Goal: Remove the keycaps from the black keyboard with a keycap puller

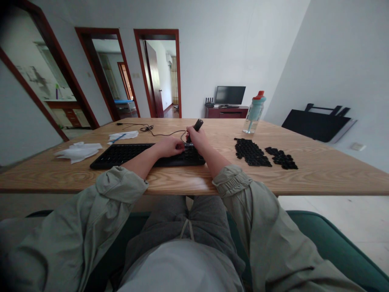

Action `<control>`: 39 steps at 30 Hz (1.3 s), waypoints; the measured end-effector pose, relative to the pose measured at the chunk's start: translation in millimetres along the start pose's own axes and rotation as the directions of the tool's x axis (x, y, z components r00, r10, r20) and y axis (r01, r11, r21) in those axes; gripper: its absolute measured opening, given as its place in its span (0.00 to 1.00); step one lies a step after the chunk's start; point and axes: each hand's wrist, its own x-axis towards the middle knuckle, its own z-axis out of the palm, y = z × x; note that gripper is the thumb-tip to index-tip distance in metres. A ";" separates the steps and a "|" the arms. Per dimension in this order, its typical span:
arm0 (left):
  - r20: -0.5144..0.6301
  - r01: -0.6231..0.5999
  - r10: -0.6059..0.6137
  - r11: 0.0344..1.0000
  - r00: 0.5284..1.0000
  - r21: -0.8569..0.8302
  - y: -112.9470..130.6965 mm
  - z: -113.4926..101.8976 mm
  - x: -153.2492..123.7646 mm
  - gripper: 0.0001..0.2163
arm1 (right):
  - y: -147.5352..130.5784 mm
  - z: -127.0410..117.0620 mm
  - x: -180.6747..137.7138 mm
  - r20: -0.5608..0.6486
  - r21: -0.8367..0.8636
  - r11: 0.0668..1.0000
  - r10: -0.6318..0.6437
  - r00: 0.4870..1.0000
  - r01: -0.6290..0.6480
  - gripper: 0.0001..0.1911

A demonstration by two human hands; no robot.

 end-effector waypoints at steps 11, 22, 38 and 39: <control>0.037 0.007 -0.006 1.000 0.999 -0.022 -5.6 0.2 -2.3 0.11 | -17.1 -21.3 -18.7 0.013 -0.343 0.938 0.052 0.999 -0.045 0.08; 0.006 0.033 -0.033 0.999 0.999 0.027 2.8 -1.2 -2.4 0.08 | -17.1 -19.5 -29.1 0.245 -0.472 0.854 -0.114 0.963 0.221 0.05; -0.069 0.036 -0.035 0.999 0.997 0.014 -0.9 0.9 -0.4 0.09 | -12.9 -6.5 -28.4 0.301 -0.623 0.704 -0.186 0.935 0.341 0.10; -0.070 0.035 -0.034 0.999 0.997 0.005 -2.1 1.7 0.4 0.09 | -12.1 -4.5 -25.2 0.275 -0.625 0.711 -0.185 0.944 0.322 0.10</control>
